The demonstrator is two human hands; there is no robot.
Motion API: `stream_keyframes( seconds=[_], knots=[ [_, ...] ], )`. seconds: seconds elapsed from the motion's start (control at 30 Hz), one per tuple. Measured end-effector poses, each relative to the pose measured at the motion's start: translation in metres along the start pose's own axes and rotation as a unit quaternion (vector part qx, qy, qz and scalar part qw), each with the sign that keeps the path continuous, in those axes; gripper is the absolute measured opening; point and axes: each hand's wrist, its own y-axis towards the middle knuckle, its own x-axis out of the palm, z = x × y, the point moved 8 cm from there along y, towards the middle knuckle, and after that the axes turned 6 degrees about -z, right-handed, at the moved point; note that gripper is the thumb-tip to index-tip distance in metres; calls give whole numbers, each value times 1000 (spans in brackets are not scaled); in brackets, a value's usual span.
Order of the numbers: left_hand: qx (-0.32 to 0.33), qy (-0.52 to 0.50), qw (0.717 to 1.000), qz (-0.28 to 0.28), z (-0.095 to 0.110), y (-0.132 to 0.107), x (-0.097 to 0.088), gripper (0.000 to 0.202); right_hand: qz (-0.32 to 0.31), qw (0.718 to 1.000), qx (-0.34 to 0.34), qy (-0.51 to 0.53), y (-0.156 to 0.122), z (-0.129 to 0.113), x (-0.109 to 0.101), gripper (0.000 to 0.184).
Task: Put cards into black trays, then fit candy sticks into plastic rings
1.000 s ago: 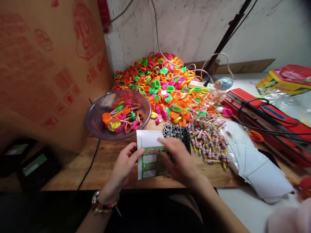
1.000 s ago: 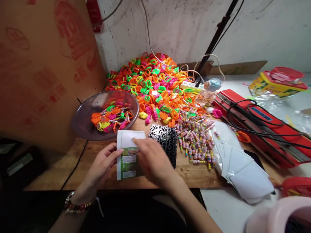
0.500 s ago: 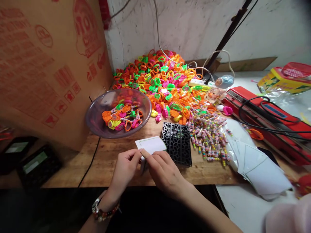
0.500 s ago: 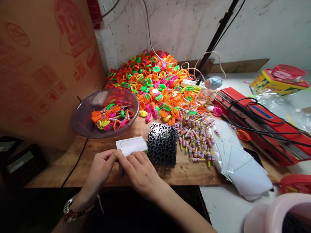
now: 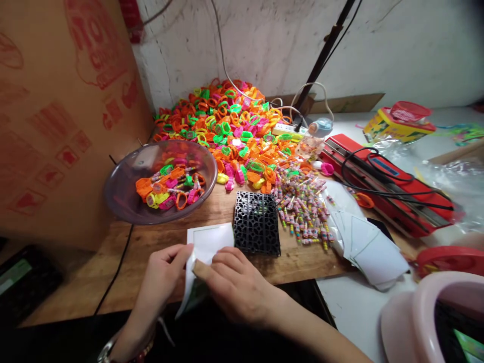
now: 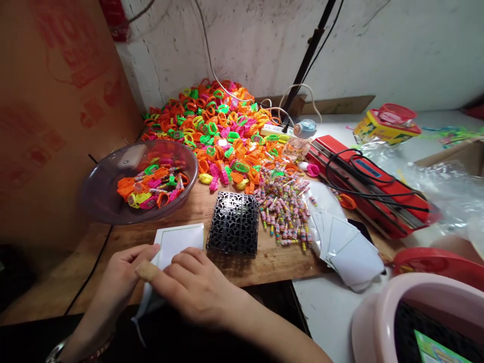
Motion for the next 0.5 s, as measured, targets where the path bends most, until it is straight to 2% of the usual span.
stream_keyframes(
  seconds=[0.03,0.1,0.17,0.2,0.23,0.3,0.33,0.37,0.43,0.5],
  knots=[
    [-27,5,1000,-4,-11,4,-5,39,-5,998,15,56,-5,1,-10,64],
    [-62,36,997,-22,-32,16,-12,45,38,982,68,172,-16,16,-42,69],
    [-55,126,990,-33,-45,29,-17,45,120,954,137,240,-30,54,-79,69],
    [-49,203,978,-26,-48,34,-19,43,127,947,156,251,-33,76,-90,72],
    [-45,297,954,-14,-50,38,-20,41,116,941,195,253,-34,104,-95,73],
    [-41,481,875,27,-45,40,-16,40,53,925,279,254,-33,161,-88,78],
    [-28,547,835,55,-38,38,-10,40,6,915,296,275,-29,183,-77,82],
    [-1,585,807,84,-27,34,-2,40,-47,903,304,300,-24,200,-63,87],
    [97,596,788,120,-1,23,24,39,-123,885,306,328,-16,223,-37,94],
    [217,558,792,122,23,11,55,35,-160,883,301,324,-11,233,-19,98]
  ],
)
